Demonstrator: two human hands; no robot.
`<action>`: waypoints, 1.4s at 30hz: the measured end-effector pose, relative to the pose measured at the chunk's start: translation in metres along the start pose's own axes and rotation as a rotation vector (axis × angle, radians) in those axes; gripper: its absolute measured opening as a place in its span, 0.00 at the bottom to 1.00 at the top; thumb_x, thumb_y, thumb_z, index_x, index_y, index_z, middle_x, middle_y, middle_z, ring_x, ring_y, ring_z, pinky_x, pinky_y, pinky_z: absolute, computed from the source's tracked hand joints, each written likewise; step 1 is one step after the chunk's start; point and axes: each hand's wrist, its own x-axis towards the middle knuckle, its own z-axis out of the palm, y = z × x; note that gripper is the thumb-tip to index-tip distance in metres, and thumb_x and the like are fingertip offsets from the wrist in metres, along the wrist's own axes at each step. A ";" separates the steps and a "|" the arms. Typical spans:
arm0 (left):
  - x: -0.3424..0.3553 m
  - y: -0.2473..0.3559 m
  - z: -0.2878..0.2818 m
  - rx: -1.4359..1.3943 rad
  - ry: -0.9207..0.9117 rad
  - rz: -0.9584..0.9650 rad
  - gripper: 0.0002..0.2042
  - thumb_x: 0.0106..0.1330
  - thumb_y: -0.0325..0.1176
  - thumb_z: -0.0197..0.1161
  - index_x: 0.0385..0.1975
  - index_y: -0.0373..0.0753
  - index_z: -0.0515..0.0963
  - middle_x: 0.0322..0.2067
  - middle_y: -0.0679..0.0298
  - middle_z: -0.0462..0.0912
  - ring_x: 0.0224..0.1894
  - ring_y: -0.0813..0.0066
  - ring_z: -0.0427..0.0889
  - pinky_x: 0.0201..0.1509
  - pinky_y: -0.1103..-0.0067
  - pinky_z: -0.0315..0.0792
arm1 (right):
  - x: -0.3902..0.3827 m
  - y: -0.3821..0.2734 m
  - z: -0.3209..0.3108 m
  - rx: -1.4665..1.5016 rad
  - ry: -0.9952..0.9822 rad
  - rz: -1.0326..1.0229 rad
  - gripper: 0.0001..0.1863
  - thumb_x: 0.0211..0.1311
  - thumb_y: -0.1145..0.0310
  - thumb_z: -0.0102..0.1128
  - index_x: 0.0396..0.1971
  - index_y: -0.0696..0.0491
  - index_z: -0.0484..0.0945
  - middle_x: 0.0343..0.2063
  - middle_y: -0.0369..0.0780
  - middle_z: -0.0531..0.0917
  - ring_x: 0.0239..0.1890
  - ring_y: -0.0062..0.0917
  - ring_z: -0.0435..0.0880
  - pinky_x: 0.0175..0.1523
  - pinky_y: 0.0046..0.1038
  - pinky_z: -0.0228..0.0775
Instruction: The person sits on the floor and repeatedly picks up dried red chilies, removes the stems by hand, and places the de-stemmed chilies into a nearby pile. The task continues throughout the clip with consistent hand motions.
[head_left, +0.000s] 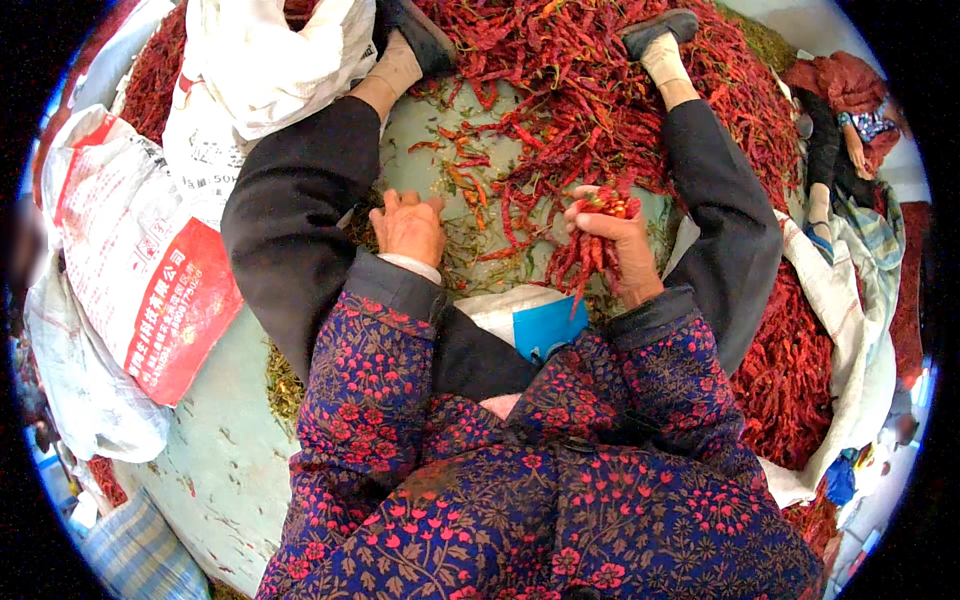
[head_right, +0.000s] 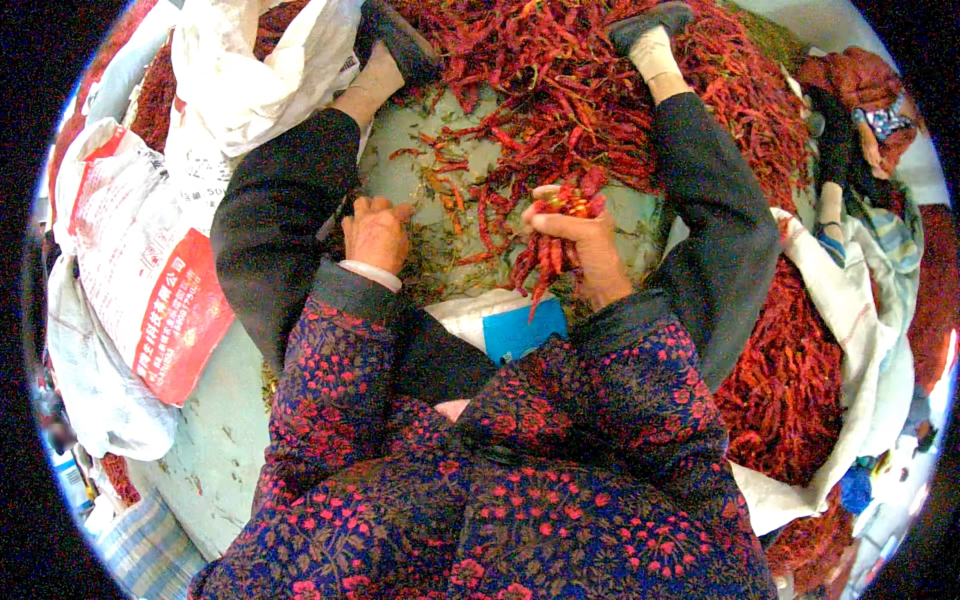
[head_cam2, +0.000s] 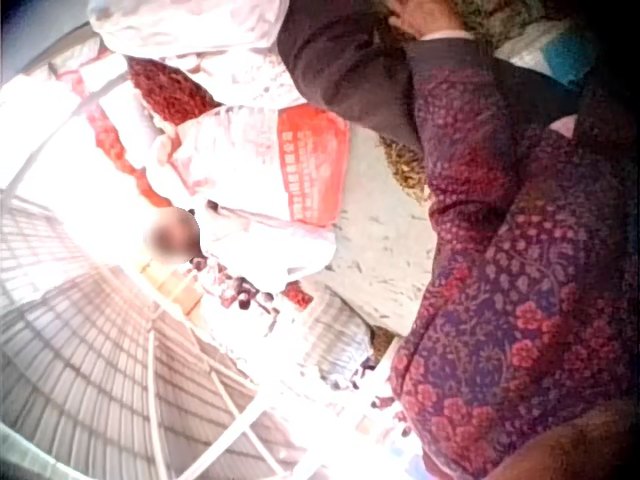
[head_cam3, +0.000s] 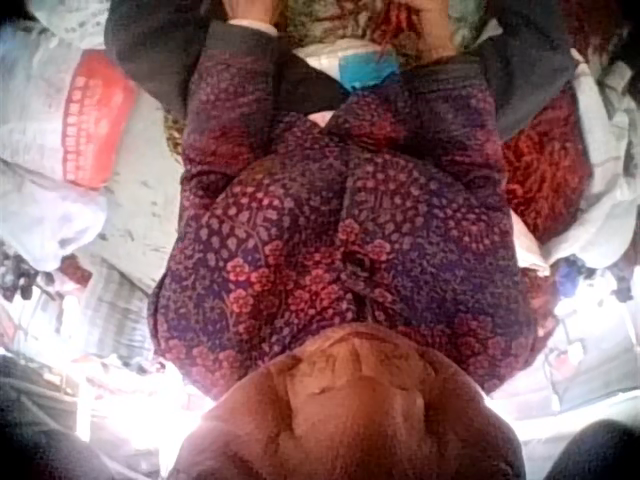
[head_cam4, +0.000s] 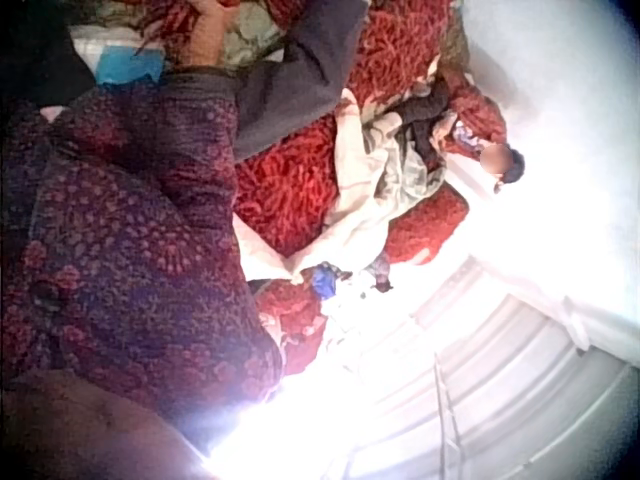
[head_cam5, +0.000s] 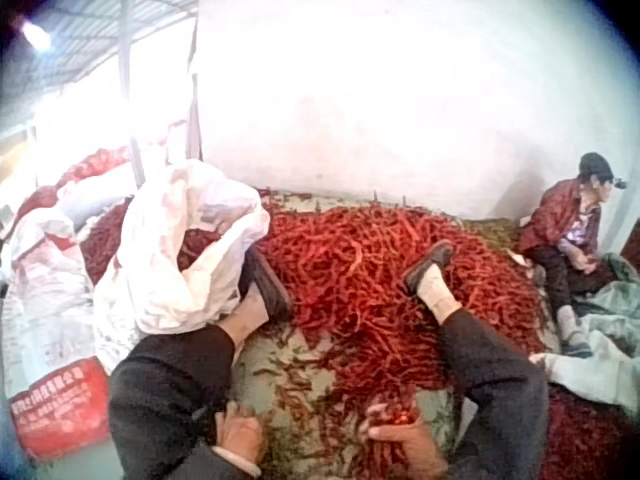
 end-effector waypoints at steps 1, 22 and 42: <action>0.001 -0.001 0.003 -0.001 0.037 0.070 0.14 0.45 0.29 0.59 0.34 0.50 0.79 0.35 0.62 0.75 0.45 0.63 0.67 0.42 0.68 0.65 | 0.000 0.001 -0.005 0.044 0.010 0.018 0.14 0.46 0.75 0.58 0.36 0.59 0.73 0.28 0.40 0.79 0.31 0.23 0.78 0.38 0.23 0.71; 0.009 0.051 0.063 -0.507 -0.279 0.039 0.11 0.50 0.29 0.54 0.34 0.46 0.78 0.32 0.50 0.77 0.37 0.53 0.76 0.43 0.67 0.70 | 0.006 0.010 -0.011 0.139 0.048 0.158 0.13 0.50 0.71 0.57 0.35 0.62 0.75 0.29 0.40 0.80 0.32 0.23 0.79 0.40 0.22 0.71; -0.001 0.038 -0.005 -0.669 0.041 0.327 0.14 0.45 0.18 0.51 0.34 0.35 0.71 0.29 0.51 0.76 0.31 0.53 0.77 0.34 0.68 0.70 | 0.007 0.014 0.005 -0.285 -0.221 -0.189 0.12 0.42 0.78 0.61 0.31 0.58 0.76 0.30 0.35 0.80 0.28 0.17 0.76 0.36 0.21 0.68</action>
